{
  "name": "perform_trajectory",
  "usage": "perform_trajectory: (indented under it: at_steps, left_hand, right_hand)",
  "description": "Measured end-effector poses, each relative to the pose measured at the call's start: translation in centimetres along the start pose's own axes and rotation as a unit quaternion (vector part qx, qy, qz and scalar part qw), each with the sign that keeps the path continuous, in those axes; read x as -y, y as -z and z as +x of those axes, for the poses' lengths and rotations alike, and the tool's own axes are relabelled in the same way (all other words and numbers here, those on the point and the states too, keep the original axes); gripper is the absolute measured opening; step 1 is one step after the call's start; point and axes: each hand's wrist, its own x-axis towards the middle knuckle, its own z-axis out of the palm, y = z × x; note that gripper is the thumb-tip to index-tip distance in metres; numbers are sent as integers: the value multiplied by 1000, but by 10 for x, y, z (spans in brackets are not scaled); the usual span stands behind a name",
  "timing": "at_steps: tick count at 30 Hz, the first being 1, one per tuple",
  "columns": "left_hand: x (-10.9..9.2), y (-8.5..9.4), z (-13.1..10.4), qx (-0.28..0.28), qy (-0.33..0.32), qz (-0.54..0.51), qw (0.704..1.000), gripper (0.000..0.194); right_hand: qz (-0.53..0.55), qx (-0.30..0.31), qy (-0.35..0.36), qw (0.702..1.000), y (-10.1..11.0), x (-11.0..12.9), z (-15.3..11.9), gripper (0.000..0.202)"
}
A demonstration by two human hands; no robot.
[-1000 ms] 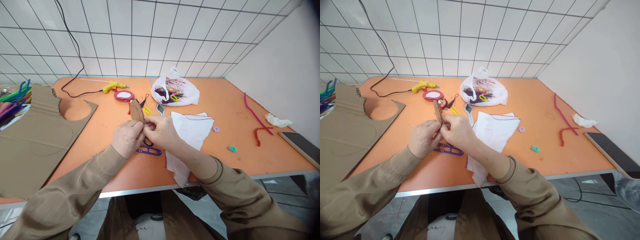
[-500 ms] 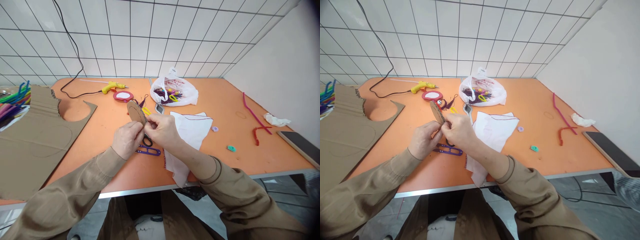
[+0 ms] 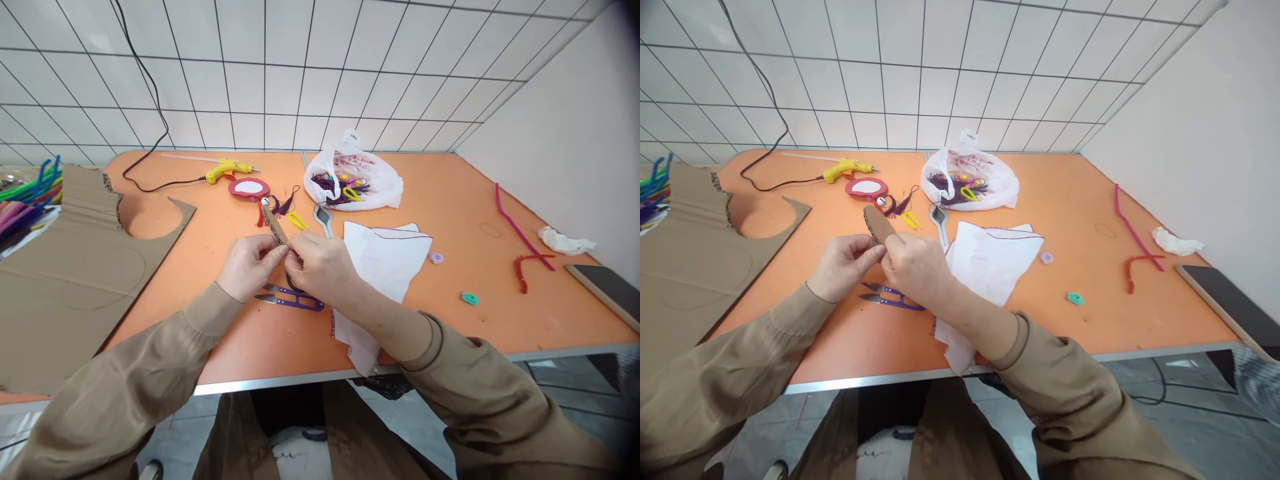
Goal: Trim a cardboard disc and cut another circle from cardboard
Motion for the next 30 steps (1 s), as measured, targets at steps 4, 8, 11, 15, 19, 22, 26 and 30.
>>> perform_trajectory:
  at_steps: [4,8,11,15,19,22,26,30]
  left_hand:
    - [5,-1,2,33,9,-18,999,30]
    - [5,-2,3,53,14,-44,998,27]
    - [4,-3,2,48,13,-44,998,26]
    - [4,-4,0,35,5,-43,998,26]
    - [2,-3,-2,17,-14,-41,999,27]
    - [-1,-3,-3,-9,-36,-36,999,27]
    - [-5,-4,-3,-31,-35,-69,997,28]
    - [-8,-7,-5,-55,-12,-86,995,29]
  right_hand:
    - [-26,-6,15,1000,-2,0,0,23]
    - [-55,-30,27,998,-4,-1,0,24]
    - [-63,-52,31,996,-3,-1,0,24]
    - [-54,-71,37,995,-1,0,1,24]
    - [-46,-97,47,993,0,0,2,23]
    - [-42,-126,63,989,0,0,2,24]
    - [-31,-146,71,986,0,2,3,25]
    - [-22,-151,62,986,-1,3,2,22]
